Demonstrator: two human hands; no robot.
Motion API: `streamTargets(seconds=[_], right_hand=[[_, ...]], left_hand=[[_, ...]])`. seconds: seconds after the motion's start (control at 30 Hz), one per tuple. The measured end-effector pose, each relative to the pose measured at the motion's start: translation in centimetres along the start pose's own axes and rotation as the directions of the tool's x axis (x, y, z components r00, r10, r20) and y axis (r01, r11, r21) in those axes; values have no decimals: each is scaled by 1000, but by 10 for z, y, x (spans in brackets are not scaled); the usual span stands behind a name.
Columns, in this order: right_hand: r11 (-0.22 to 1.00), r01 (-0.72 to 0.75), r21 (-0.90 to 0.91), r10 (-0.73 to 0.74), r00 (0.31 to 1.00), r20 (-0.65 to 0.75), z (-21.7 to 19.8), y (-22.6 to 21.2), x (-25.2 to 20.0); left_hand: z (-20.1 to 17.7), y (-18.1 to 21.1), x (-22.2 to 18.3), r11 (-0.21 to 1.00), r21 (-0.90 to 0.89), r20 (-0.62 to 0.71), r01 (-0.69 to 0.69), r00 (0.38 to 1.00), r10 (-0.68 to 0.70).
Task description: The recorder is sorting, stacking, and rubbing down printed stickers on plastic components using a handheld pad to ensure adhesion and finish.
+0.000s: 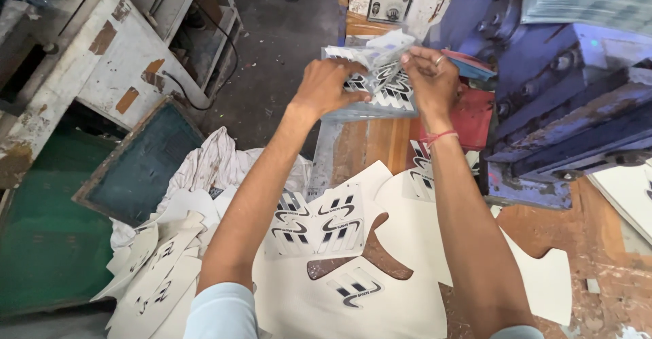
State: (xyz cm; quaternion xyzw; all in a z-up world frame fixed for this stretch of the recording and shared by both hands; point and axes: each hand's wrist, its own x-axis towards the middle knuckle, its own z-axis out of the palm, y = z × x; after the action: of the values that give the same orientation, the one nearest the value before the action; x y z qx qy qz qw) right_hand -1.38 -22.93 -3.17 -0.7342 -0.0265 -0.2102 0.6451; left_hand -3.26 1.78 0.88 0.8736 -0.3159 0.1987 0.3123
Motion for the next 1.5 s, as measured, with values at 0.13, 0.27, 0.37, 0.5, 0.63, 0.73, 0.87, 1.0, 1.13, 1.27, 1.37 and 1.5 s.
streamTargets(seconds=[0.13, 0.27, 0.37, 0.5, 0.63, 0.73, 0.87, 1.0, 1.13, 1.27, 1.37, 1.5], right_hand=[[999, -14, 33, 14, 1000, 4, -4, 33, 3], [994, -95, 52, 97, 994, -46, -9, 43, -2], [988, -128, 84, 134, 989, -63, -11, 41, -9], [974, -186, 131, 197, 978, -74, -9, 32, -14], [959, -226, 168, 241, 968, -71, -12, 37, -12], [952, -233, 196, 247, 968, -52, -16, 38, -13], [945, -241, 220, 256, 966, -45, -15, 31, -16], [986, 33, -163, -31, 999, 12, -25, -5, -39], [569, 449, -689, -273, 894, 356, -37, -42, -58], [651, 354, -671, -112, 920, 376, -43, -30, -52], [751, 317, -579, -110, 925, 363, -48, -3, -45], [767, 318, -558, -142, 931, 337, -51, 20, -36]], left_hand=[[3, -1, 0, 999, 35, 18, 5, 1000, -6], [22, -14, 3, 988, 147, 45, 40, 998, -47], [26, -21, 2, 988, 153, 61, -14, 998, 5], [7, -7, 2, 994, 102, 46, -46, 998, 42], [12, -11, 0, 989, 96, -21, -113, 993, 115], [13, -12, 1, 997, 82, 27, -7, 1000, 4], [31, -21, 3, 978, 206, 1, 7, 1000, -7], [28, -25, -4, 984, 96, -80, 147, 987, -140], [54, -64, -8, 981, 63, -246, 185, 955, -164], [28, -28, -3, 965, -73, -251, 253, 932, -263], [30, -24, -4, 995, 100, -281, 26, 960, 3], [13, -3, 1, 985, 172, -27, 9, 1000, -5]])
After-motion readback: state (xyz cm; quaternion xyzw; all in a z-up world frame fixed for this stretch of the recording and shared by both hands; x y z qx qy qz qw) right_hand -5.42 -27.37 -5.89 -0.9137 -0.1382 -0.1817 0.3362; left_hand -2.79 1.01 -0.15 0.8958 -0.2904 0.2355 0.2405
